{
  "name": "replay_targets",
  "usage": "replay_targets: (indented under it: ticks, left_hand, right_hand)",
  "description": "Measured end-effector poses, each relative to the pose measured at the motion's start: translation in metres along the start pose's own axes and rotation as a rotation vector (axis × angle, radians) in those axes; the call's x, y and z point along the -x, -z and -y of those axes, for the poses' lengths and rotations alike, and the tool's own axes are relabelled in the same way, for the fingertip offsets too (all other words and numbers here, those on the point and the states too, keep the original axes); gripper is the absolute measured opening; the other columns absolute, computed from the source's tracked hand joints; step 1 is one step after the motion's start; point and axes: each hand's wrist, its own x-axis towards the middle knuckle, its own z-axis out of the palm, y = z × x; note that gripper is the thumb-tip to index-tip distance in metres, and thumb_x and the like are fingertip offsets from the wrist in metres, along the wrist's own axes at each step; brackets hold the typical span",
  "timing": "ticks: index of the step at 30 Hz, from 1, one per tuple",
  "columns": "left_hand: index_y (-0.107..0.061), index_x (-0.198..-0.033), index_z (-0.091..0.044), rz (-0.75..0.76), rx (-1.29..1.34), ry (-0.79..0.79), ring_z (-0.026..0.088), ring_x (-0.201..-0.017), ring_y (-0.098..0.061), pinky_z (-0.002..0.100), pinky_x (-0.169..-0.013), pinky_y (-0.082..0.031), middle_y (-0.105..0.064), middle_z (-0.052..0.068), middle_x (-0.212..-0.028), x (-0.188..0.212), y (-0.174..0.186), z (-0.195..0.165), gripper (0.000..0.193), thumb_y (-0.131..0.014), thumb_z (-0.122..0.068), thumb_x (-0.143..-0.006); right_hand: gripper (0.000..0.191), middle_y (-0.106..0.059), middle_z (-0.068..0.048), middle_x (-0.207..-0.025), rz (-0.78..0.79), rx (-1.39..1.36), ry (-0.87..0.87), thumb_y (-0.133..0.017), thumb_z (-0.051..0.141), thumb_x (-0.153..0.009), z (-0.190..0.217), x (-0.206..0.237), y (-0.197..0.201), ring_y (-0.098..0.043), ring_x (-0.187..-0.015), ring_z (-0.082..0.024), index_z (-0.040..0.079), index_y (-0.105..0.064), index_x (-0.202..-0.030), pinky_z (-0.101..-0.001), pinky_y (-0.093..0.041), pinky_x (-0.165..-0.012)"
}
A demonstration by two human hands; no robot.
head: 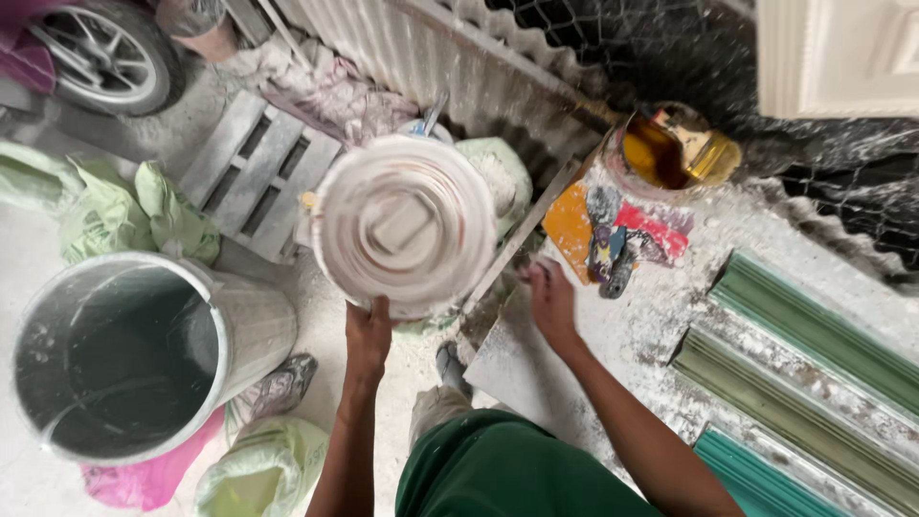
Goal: The person cleans a white bucket with a cloth, then mixes a white powder with water in the bucket. They fill a pink cup with water from a tap and pour it into the bucket, repeating the process. Finally, they carry the bucket across the room.
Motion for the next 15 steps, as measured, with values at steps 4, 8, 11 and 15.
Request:
replay_targets:
  ticks: [4, 8, 11, 15]
  left_hand:
    - [-0.051, -0.13, 0.004, 0.247, -0.064, 0.056, 0.027, -0.086, -0.074, 0.041, -0.074, -0.062, -0.07, 0.023, -0.108, 0.032, -0.018, -0.026, 0.042, -0.048, -0.023, -0.098]
    - [-0.07, -0.107, 0.005, 0.394, -0.395, 0.079, 0.037, -0.088, -0.074, 0.047, -0.083, -0.055, -0.076, 0.027, -0.095, 0.057, -0.053, -0.026, 0.035, -0.052, -0.023, -0.096]
    - [-0.069, -0.109, 0.003, 0.517, -0.567, 0.098, 0.04, -0.095, -0.072, 0.049, -0.088, -0.053, -0.074, 0.026, -0.101, 0.072, -0.081, -0.016, 0.037, -0.054, -0.026, -0.094]
    - [-0.06, -0.126, 0.002, 0.57, -0.603, 0.013, 0.045, -0.101, -0.066, 0.051, -0.089, -0.051, -0.071, 0.028, -0.107, 0.09, -0.103, -0.006, 0.043, -0.057, -0.026, -0.092]
  right_hand:
    - [0.026, -0.069, -0.014, -0.112, -0.023, 0.221, 0.405, -0.063, 0.017, -0.102, 0.031, 0.025, 0.067, -0.068, -0.105, -0.025, 0.005, -0.065, -0.125, -0.0362, -0.053, -0.098]
    - [0.069, -0.063, -0.023, -0.131, 0.215, 0.681, 0.845, -0.079, 0.026, -0.078, 0.055, 0.032, 0.087, -0.059, -0.119, -0.041, 0.001, -0.053, -0.137, -0.0445, -0.045, -0.1]
    - [0.118, -0.056, -0.021, -0.139, 0.348, 1.154, 0.588, -0.089, 0.04, -0.057, 0.05, 0.034, 0.081, -0.053, -0.129, -0.043, 0.005, -0.035, -0.155, -0.054, -0.042, -0.101]
    - [0.094, -0.057, -0.015, -0.141, 0.566, 1.208, 0.113, -0.081, 0.036, -0.078, 0.023, 0.052, 0.09, -0.054, -0.134, -0.033, 0.008, -0.034, -0.155, -0.0478, -0.043, -0.111]
